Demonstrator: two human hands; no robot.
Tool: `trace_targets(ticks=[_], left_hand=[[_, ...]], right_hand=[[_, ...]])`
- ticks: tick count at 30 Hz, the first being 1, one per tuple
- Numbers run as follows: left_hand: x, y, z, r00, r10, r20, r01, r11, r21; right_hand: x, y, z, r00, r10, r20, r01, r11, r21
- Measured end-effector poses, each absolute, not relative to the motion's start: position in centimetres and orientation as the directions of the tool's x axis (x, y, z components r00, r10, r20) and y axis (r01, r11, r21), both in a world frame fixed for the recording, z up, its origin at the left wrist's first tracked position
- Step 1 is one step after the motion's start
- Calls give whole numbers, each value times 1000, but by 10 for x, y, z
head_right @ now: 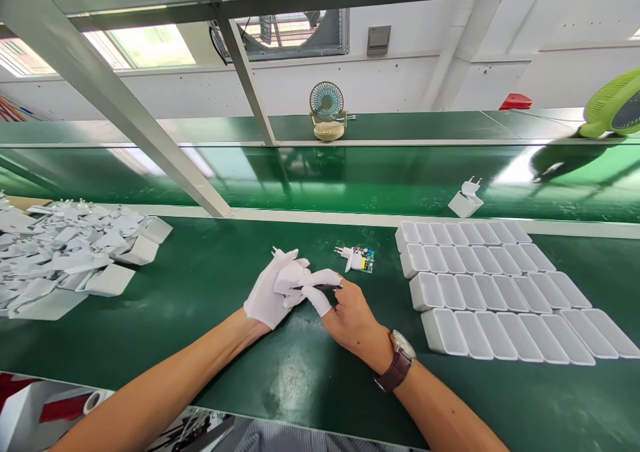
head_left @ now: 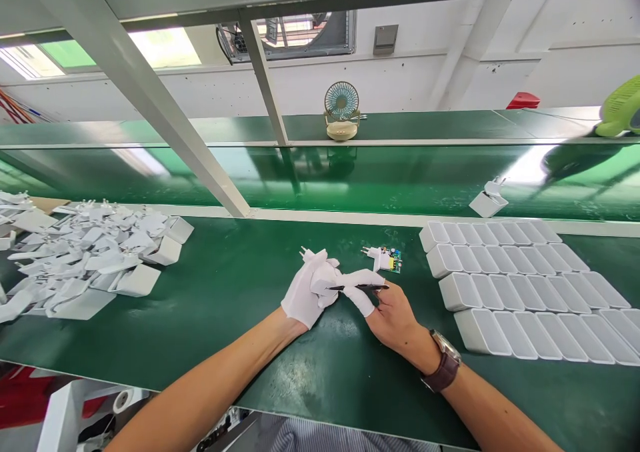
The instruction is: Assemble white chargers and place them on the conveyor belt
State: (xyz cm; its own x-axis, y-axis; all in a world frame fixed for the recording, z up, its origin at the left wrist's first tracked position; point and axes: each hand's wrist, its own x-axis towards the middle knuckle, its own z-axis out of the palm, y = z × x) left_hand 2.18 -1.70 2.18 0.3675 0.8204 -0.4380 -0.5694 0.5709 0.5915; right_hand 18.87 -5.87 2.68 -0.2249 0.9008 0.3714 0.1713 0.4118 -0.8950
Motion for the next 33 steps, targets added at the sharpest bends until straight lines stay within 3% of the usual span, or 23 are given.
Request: trace_targets(ticks=[12,26,33], left_hand=[[22,-18,27,365,807,-465,-566,588,578],[27,-19,25,239,841,-485,-624,516,587],[24,-16,22,350,823,-447,-678,552,485]], right_hand=[[188,-60,25,-237,894,380,229,431,-873],[184,-55,26,-257,885,388,333,458,-824],[180,-56,25,-168,894,415,370,447,-814]])
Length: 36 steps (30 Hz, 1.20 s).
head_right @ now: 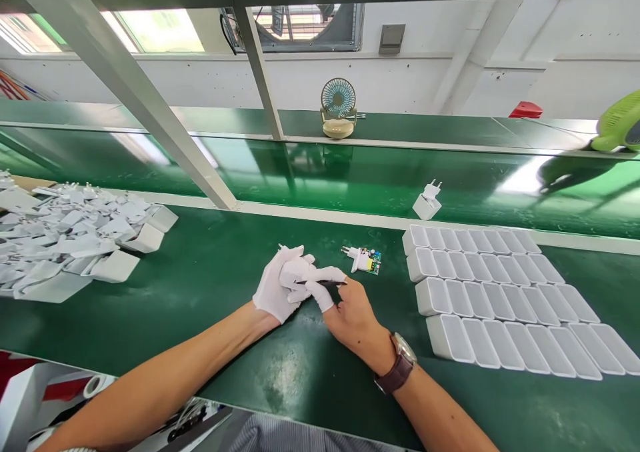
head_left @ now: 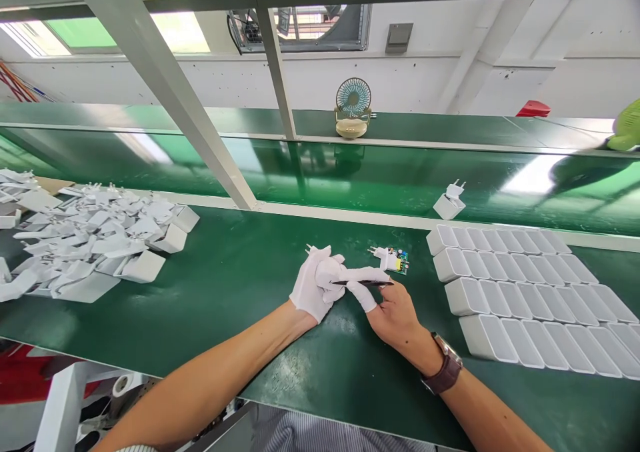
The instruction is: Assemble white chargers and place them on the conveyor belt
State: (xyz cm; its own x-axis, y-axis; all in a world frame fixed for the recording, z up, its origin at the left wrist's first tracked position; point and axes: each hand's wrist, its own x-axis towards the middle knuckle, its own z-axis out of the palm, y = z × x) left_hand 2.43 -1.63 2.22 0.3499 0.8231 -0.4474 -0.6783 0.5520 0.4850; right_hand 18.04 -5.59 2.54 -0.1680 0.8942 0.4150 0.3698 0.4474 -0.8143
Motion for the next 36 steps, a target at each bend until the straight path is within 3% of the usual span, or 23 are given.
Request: trace_targets(ticks=[6,16,24,30,36], left_hand=[[22,-14,24,377,842,-386,-777,514,362],[23,-12,23,379,838,-392,-783,516,347],[27,-15,24,394,818,-420,-779,539,319],[29,-15,25,384,815,-435,-773,541,332],[29,-18,27,363,790,-494,-754,561,343]], right_hand=[[188,-58,21,-25,881,472,403,441,-802],[187,-58,19,-131,838,530,296,544,-786],[184,-58,11,-250,671,698,320,738,-595],[186,-60,5,-300,642,705,376,759,-531],[190,-62,14,-457,523,719,422,839,-343]])
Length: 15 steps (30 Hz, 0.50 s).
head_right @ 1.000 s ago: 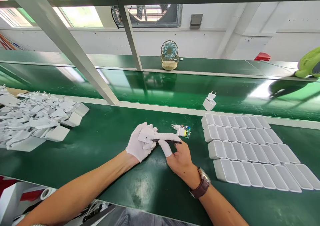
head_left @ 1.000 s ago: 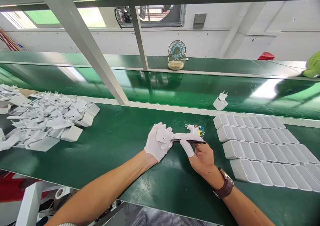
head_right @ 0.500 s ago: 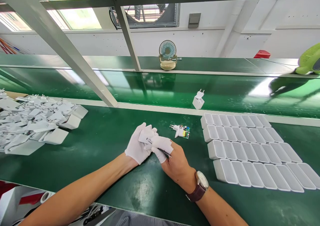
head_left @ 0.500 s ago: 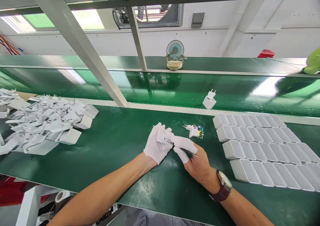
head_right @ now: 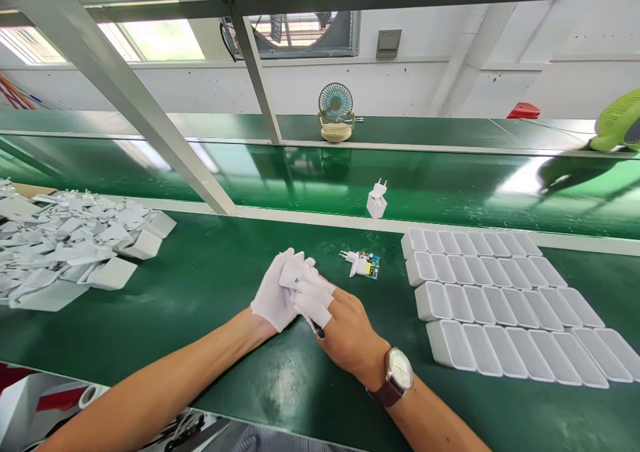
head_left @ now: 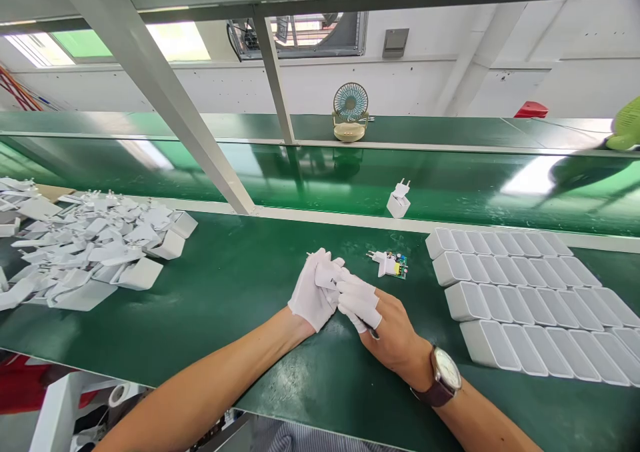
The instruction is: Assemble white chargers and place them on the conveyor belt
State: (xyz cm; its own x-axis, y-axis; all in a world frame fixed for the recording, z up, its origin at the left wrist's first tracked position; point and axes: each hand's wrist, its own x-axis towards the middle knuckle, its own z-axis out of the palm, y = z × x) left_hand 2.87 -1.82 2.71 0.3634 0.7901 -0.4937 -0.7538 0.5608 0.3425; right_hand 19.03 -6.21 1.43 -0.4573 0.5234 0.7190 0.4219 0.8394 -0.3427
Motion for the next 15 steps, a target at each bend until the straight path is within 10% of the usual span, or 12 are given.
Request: trace_targets(ticks=[15], left_hand=[[23,-18,22,400,765,-505,-731,599,328]], right_hand=[[189,-62,23,-559,431,708,408,887,-218]])
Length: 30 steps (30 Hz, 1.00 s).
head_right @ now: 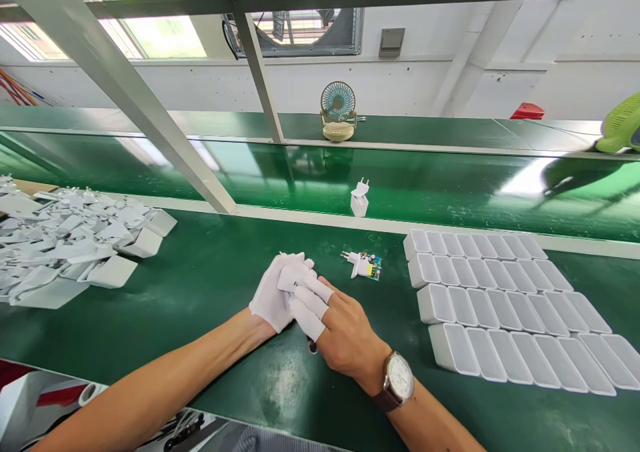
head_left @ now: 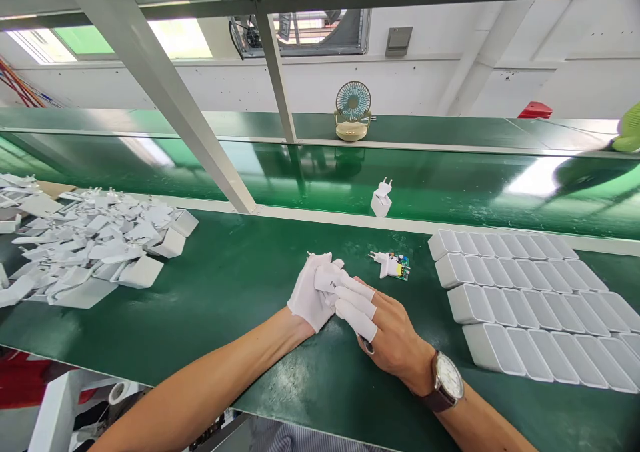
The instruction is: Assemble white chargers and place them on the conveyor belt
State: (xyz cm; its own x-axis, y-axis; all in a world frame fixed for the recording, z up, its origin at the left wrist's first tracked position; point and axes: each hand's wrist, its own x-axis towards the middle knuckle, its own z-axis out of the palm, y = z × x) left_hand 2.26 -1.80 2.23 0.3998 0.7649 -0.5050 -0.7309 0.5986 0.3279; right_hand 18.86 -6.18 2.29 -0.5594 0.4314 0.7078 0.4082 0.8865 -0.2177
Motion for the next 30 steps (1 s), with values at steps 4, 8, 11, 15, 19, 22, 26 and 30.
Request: trace_targets(ticks=[4,8,11,15,19,22,26,30], left_hand=[[23,-17,21,417,773,-477,-725,600,339],[26,-18,21,355,795,-492,-745,559,365],[26,-18,22,356,812,-463,-786,528,322],[23,-15,22,477,792,-382,-782,581,228],[19,-14,21,478,797,-370,-784,577,230],[19,-13,21,452,805,-384,-773,568,282],[15,-3,23,309,863,-401,-742,482,466],[9,11,27,4,959,-282,-608,226,761]], right_hand=[[190,-62,27,-518,492,700,435,856,-279],[190,-61,23,-473,535,700,422,835,-354],[192,-60,19,-427,541,724,377,835,-402],[196,-60,20,-363,538,760,365,833,-416],[198,-58,21,-361,536,764,390,830,-398],[200,-56,19,-346,555,756,425,811,-401],[202,-55,21,-340,566,751,465,795,-388],[197,-60,18,-536,534,654,435,839,-328]])
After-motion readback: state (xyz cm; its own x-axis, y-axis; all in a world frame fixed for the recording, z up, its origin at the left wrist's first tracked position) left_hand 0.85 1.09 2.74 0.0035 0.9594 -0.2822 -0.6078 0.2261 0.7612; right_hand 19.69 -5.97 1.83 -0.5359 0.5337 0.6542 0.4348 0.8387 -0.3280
